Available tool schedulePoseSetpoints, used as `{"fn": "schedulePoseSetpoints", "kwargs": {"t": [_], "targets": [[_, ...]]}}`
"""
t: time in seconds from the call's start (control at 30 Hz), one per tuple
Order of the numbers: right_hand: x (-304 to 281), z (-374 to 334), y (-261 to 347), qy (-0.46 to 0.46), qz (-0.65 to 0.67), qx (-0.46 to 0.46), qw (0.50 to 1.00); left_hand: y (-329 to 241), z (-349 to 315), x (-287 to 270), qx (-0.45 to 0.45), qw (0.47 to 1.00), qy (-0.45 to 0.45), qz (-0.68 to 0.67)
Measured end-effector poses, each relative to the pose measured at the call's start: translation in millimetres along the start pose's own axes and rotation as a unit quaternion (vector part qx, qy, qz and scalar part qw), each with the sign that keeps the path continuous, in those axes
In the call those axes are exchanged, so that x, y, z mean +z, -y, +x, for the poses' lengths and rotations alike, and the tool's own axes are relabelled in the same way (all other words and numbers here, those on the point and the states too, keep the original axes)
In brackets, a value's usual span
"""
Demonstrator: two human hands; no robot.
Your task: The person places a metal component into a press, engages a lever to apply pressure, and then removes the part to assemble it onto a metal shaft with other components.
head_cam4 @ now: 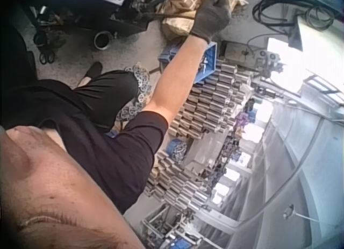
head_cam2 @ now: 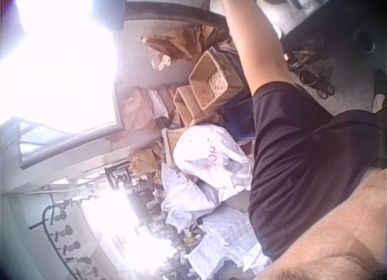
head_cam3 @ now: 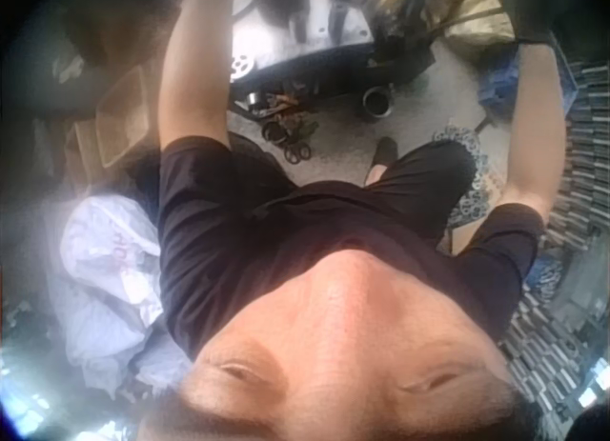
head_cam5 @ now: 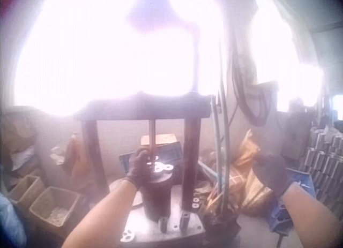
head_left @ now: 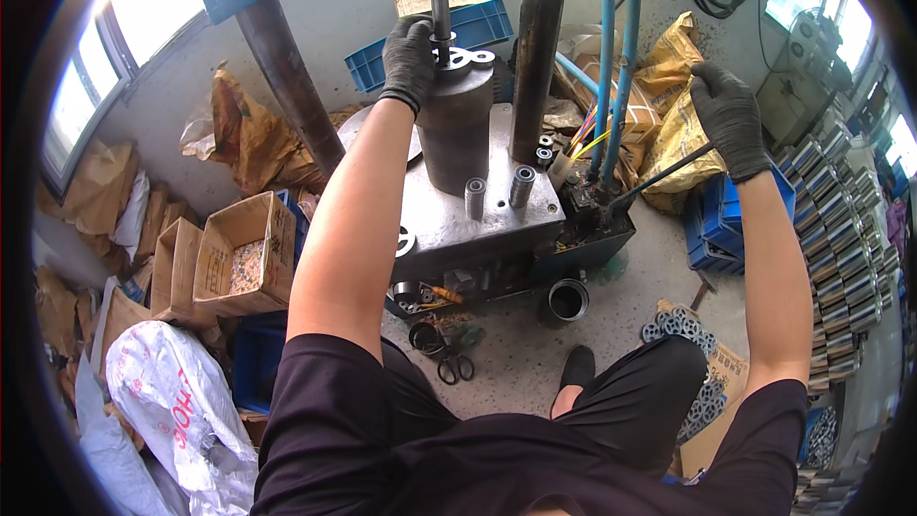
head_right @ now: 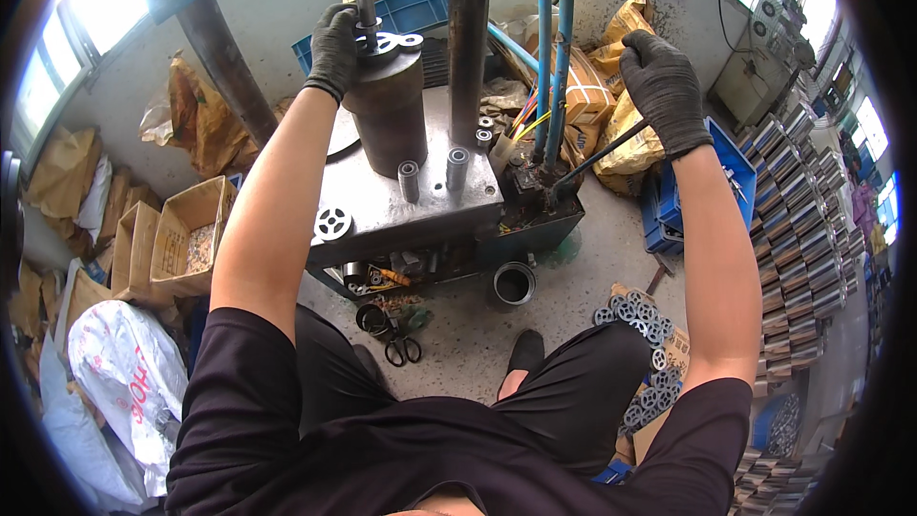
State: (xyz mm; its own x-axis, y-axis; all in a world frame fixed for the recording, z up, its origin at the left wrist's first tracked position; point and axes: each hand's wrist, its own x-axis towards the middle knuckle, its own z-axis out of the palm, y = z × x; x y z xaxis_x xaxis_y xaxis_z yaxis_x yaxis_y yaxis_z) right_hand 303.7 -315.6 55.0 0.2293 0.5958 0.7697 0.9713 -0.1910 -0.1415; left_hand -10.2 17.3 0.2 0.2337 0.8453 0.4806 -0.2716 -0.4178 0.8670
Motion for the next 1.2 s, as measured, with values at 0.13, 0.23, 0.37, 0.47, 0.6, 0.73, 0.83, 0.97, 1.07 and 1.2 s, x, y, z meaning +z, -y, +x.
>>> {"fn": "schedulePoseSetpoints", "kwargs": {"t": [0.13, 0.23, 0.37, 0.47, 0.6, 0.73, 0.83, 0.97, 1.07, 1.2], "targets": [[3, 12, -5, 0.025, -0.018, 0.017, 0.999, 6, 3, -11, 0.035, 0.983, -0.175, 0.050], [4, 13, -9, 0.047, -0.059, 0.044, 0.996, 1, -1, 3, 0.114, 0.977, -0.167, 0.067], [1, 16, 2, 0.068, -0.052, 0.060, 0.994, -3, -5, 1, 0.087, 0.955, -0.057, 0.277], [1, 14, 15, 0.103, -0.054, 0.073, 0.991, -1, -18, -12, 0.200, 0.947, -0.191, 0.165], [-12, 12, 9, 0.114, -0.091, 0.085, 0.986, -28, -117, 13, 0.267, 0.953, -0.124, 0.076], [-7, 16, 13, 0.117, -0.093, 0.056, 0.987, 26, -195, -1, 0.228, 0.968, -0.046, 0.094], [-7, 12, 15, 0.098, -0.108, 0.039, 0.988, 53, -231, -11, 0.162, 0.945, -0.015, 0.284], [-9, 3, 13, 0.097, -0.100, 0.022, 0.990, 80, -239, -14, 0.125, 0.919, 0.005, 0.374], [-17, -8, 14, 0.093, -0.094, 0.008, 0.991, 90, -235, -10, 0.159, 0.893, 0.043, 0.420], [-36, -36, 20, 0.110, -0.079, -0.018, 0.991, 99, -235, -14, 0.170, 0.895, 0.039, 0.411]]}}
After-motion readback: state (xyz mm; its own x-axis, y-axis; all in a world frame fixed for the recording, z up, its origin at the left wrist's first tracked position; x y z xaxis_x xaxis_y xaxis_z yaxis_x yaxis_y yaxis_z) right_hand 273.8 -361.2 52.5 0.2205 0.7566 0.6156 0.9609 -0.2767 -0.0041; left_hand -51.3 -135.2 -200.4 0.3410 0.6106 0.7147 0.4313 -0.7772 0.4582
